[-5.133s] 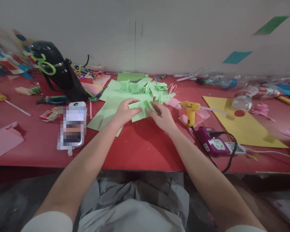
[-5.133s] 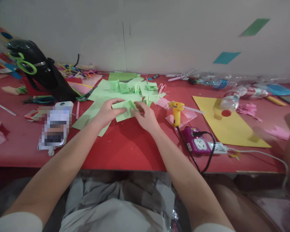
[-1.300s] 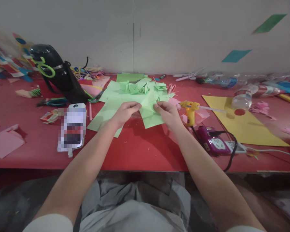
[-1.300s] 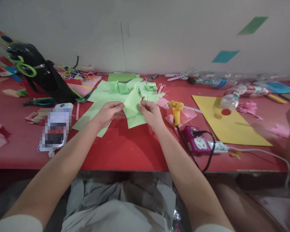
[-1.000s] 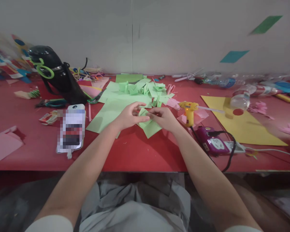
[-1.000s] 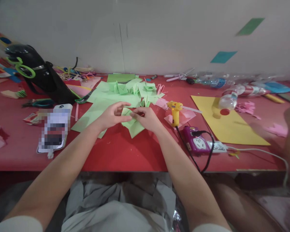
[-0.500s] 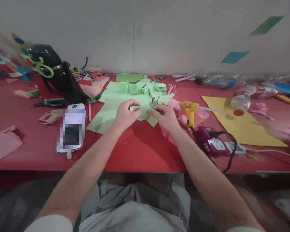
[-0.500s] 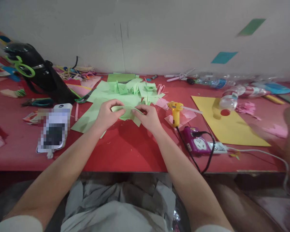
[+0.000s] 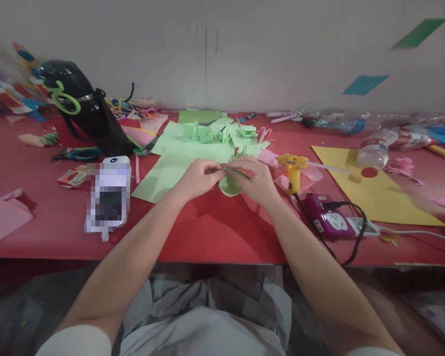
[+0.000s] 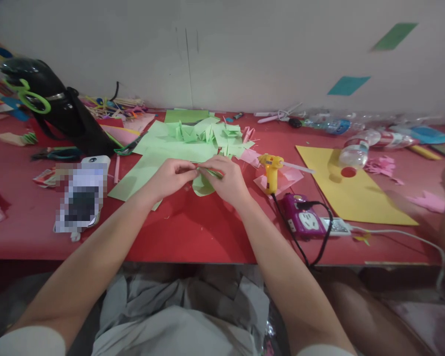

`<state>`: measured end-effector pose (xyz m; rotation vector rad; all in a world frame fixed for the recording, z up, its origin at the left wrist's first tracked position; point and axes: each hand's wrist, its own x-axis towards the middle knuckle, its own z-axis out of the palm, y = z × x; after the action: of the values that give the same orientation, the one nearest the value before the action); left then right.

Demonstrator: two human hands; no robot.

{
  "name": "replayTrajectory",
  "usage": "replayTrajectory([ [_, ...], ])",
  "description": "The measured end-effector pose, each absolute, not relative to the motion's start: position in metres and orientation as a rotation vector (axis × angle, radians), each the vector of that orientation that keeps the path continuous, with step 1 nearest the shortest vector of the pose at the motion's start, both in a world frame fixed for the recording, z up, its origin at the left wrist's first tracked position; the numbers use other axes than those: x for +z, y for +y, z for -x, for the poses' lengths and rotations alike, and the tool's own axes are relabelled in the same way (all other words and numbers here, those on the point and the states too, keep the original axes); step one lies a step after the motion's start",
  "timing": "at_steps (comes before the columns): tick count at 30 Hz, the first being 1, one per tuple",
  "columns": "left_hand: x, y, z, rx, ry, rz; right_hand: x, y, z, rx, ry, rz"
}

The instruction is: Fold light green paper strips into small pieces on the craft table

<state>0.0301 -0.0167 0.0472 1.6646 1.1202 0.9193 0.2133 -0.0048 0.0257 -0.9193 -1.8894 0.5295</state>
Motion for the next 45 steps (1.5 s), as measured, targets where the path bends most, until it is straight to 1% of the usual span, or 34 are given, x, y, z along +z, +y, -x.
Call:
replayTrajectory([
  [4,0.039,-0.011,-0.029,0.934,1.183,-1.621,0.024,-0.004,-0.213,0.401,-1.852,0.98],
  [9,0.03,-0.002,-0.027,1.07,1.323,-1.514,0.031,-0.007,-0.215,0.233,-1.525,1.031],
  [12,0.03,0.0,-0.028,1.134,1.319,-1.427,0.034,-0.01,-0.216,0.273,-1.567,1.041],
  [15,0.03,-0.001,-0.031,1.171,1.287,-1.388,0.032,-0.01,-0.213,0.414,-1.697,1.064],
  [18,0.026,-0.001,-0.032,1.165,1.265,-1.43,0.028,-0.008,-0.21,0.539,-1.7,1.132],
  [21,0.02,0.0,-0.034,1.169,1.281,-1.456,0.024,-0.005,-0.209,0.603,-1.675,1.181],
  [24,0.02,0.0,-0.037,1.154,1.245,-1.364,0.023,-0.005,-0.209,0.639,-1.703,1.152],
  [26,0.023,-0.002,-0.039,1.121,1.208,-1.24,0.023,-0.007,-0.207,0.62,-1.724,1.129],
  [32,0.032,-0.004,-0.042,1.071,1.144,-0.975,0.023,-0.011,-0.2,0.414,-1.761,1.097],
  [45,0.029,-0.003,-0.043,1.133,1.069,-0.922,0.019,-0.01,-0.199,0.333,-1.806,1.02],
])
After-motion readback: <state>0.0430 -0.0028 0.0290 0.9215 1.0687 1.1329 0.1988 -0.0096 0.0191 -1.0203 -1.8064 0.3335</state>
